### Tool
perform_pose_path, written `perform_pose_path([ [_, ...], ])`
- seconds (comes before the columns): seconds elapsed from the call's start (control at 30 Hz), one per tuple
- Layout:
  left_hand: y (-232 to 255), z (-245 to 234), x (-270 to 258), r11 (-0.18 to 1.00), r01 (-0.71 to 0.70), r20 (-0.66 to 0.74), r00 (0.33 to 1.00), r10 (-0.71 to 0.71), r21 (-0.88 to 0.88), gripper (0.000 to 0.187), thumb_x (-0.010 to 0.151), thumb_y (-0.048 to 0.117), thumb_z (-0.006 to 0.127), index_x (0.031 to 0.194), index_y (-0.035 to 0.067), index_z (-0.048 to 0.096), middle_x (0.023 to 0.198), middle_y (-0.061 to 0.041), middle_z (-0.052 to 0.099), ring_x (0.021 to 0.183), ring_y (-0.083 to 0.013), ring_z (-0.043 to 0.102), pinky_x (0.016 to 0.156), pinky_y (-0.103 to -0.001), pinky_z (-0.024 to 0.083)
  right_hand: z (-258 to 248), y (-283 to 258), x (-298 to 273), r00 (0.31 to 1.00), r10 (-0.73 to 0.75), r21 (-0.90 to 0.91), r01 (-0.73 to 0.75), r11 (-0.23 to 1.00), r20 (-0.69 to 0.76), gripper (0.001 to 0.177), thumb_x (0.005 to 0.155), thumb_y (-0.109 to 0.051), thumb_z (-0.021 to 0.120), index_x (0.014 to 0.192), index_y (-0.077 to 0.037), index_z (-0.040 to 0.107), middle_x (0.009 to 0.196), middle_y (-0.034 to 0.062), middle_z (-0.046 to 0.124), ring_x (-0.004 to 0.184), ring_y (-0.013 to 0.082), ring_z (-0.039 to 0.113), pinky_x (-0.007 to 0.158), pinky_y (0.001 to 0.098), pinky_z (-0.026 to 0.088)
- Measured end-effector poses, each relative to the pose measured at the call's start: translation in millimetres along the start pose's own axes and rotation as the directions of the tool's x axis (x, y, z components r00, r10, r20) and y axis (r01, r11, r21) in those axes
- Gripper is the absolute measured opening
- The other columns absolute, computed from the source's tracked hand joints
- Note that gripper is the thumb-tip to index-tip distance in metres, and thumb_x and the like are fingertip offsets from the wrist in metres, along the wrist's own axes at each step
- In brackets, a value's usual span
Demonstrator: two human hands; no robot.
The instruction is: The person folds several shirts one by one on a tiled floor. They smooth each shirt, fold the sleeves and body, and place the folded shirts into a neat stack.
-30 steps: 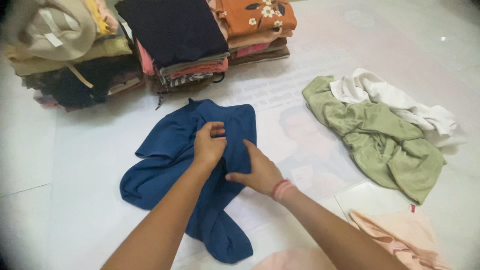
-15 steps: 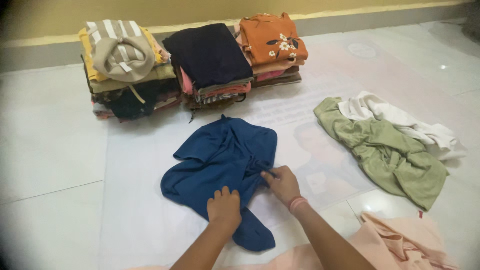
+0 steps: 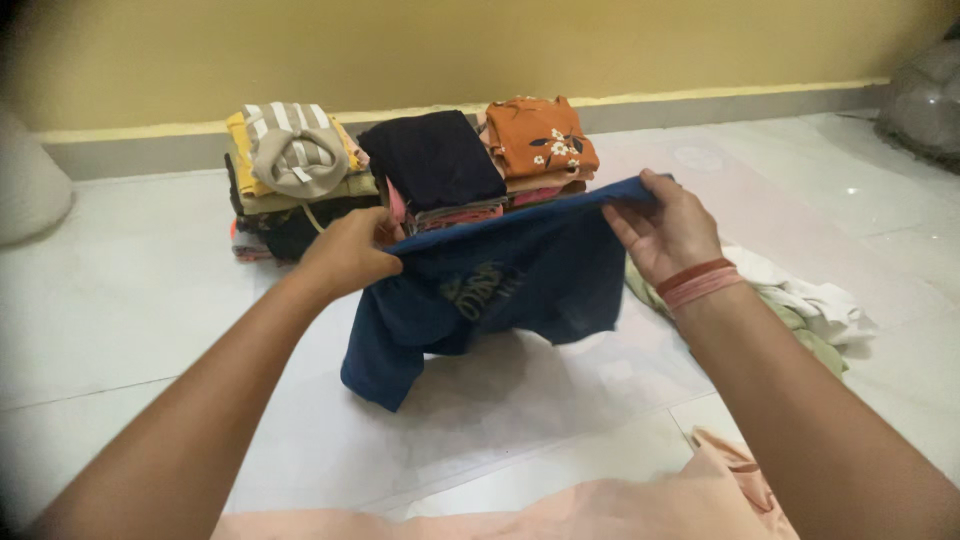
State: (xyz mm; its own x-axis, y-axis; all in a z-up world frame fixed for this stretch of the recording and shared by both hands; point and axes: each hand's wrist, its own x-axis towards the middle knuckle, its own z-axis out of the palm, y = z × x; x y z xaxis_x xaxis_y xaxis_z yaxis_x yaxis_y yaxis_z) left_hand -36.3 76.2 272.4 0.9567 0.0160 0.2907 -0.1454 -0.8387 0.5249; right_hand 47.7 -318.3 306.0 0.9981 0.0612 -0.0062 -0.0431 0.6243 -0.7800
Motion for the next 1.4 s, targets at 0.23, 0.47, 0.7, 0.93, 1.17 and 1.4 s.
perform_pose_path([
  [0.23,44,-62,-24,0.868,-0.071,-0.062,0.997,0.046,-0.491,0.023,0.081,0.010,0.074,0.103,0.003,0.070,0.094,-0.004,0.075,0.092,-0.0144,0.070,0.083,-0.029,0.053,56,-63,-60,0.994,-0.106,-0.102,0.109,0.989,0.034,0.011,0.095,-0.011,0.067,0.104,-0.005,0.063,0.102,0.0085,0.067,0.099,0.0216,0.068,0.098,0.0414,0.058],
  [0.47,72,-99,-64,0.995,-0.089,0.073,0.993,0.091,-0.041,0.022,0.081,0.014,0.083,0.097,0.002,0.074,0.090,-0.013,0.075,0.089,-0.0237,0.070,0.081,-0.036,0.053,56,-100,-103,0.966,-0.182,-0.318,0.117,0.941,-0.183,0.013,0.093,-0.013,0.070,0.100,-0.005,0.063,0.089,0.0090,0.064,0.084,0.0219,0.066,0.080,0.0387,0.060],
  [0.7,75,-133,-83,0.947,0.009,0.168,0.984,-0.067,0.323,0.036,0.076,0.021,0.085,0.109,0.009,0.077,0.107,-0.014,0.077,0.103,-0.0310,0.072,0.090,-0.042,0.054,39,-112,-106,0.957,-0.250,-0.599,0.114,0.793,-0.148,0.016,0.091,-0.019,0.074,0.093,-0.007,0.064,0.081,0.0033,0.064,0.073,0.0163,0.065,0.068,0.0343,0.055],
  [0.93,36,-117,-79,0.886,-0.020,0.306,0.942,-0.139,0.463,0.039,0.076,0.031,0.086,0.108,0.008,0.077,0.106,-0.011,0.076,0.103,-0.0291,0.071,0.088,-0.042,0.055,11,-96,-86,0.915,-0.393,-0.836,0.147,0.529,-0.088,0.024,0.087,-0.018,0.077,0.080,0.003,0.068,0.078,0.0102,0.069,0.067,0.0183,0.068,0.063,0.0331,0.059],
  [1.17,14,-96,-64,0.999,0.042,0.196,0.980,-0.044,0.012,0.039,0.087,0.037,0.077,0.104,0.003,0.074,0.095,-0.016,0.074,0.095,-0.0289,0.070,0.081,-0.042,0.054,-13,-77,-75,0.876,-0.476,-0.910,0.261,0.322,0.083,0.029,0.096,-0.024,0.078,0.096,0.005,0.078,0.086,0.0171,0.073,0.072,0.0190,0.056,0.066,0.0339,0.045],
  [1.4,29,-116,-78,0.840,0.075,0.267,0.930,-0.253,0.537,0.041,0.075,0.037,0.087,0.106,0.013,0.077,0.105,-0.010,0.077,0.105,-0.0276,0.072,0.088,-0.042,0.056,-17,-82,-74,0.968,-0.181,-0.792,0.247,0.558,0.175,0.031,0.097,-0.022,0.072,0.115,0.004,0.071,0.113,0.0165,0.074,0.102,0.0213,0.070,0.094,0.0330,0.058],
])
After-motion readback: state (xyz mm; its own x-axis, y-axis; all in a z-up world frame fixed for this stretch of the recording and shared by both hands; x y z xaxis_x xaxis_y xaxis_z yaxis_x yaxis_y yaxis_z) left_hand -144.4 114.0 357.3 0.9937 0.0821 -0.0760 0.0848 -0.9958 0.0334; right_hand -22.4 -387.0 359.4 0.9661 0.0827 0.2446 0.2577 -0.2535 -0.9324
